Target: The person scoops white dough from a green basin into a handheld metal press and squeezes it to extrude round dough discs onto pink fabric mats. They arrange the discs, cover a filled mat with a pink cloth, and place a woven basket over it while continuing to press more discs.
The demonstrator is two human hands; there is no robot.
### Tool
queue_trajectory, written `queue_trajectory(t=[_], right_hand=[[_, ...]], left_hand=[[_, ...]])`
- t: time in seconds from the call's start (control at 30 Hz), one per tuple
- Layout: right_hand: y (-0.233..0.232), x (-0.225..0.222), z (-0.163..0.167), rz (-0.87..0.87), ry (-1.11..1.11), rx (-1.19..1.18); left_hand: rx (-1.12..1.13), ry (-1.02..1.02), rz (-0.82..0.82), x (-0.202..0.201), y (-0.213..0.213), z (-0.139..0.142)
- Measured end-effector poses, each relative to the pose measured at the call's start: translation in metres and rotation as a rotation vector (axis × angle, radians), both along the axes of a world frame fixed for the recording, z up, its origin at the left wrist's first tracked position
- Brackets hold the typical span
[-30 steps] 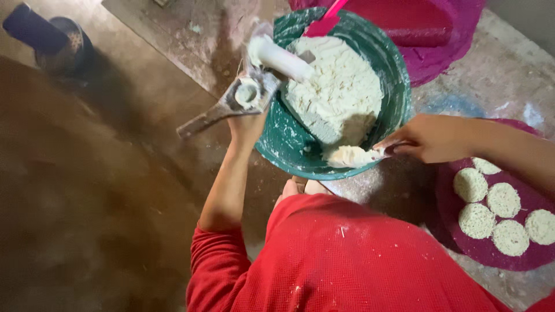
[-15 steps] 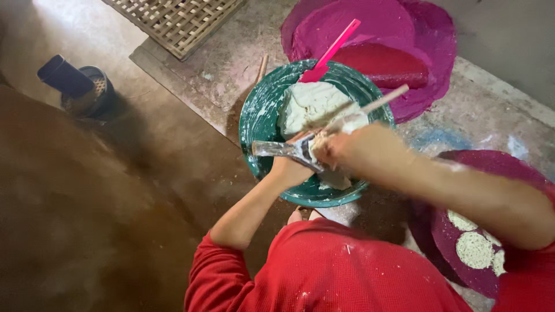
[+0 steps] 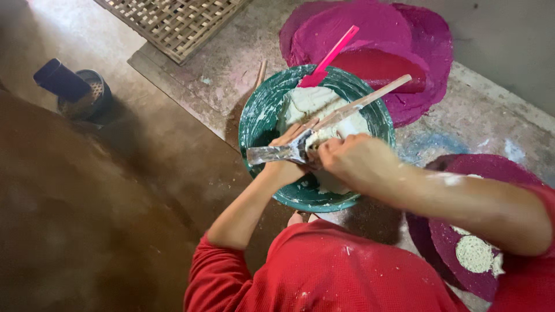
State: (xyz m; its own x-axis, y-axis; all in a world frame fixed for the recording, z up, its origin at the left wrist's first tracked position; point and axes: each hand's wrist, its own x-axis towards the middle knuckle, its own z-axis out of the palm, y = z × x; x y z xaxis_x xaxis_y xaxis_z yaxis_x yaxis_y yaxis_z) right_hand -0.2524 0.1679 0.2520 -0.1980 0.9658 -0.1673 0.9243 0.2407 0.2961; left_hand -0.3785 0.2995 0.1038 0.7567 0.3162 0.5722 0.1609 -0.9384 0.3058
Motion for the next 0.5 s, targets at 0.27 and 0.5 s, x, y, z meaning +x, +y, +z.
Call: queue_trajectory(t=[0.27, 0.5], right_hand=[[-0.041, 0.036, 0.041, -0.27, 0.087, -0.095], [-0.005, -0.003, 0.017, -0.03, -0.149, 0.004]], left_hand=[[-0.423, 0.183, 0.179, -0.026, 0.024, 0.004], [-0.141, -0.082, -0.02, -0.007, 0.014, -0.002]])
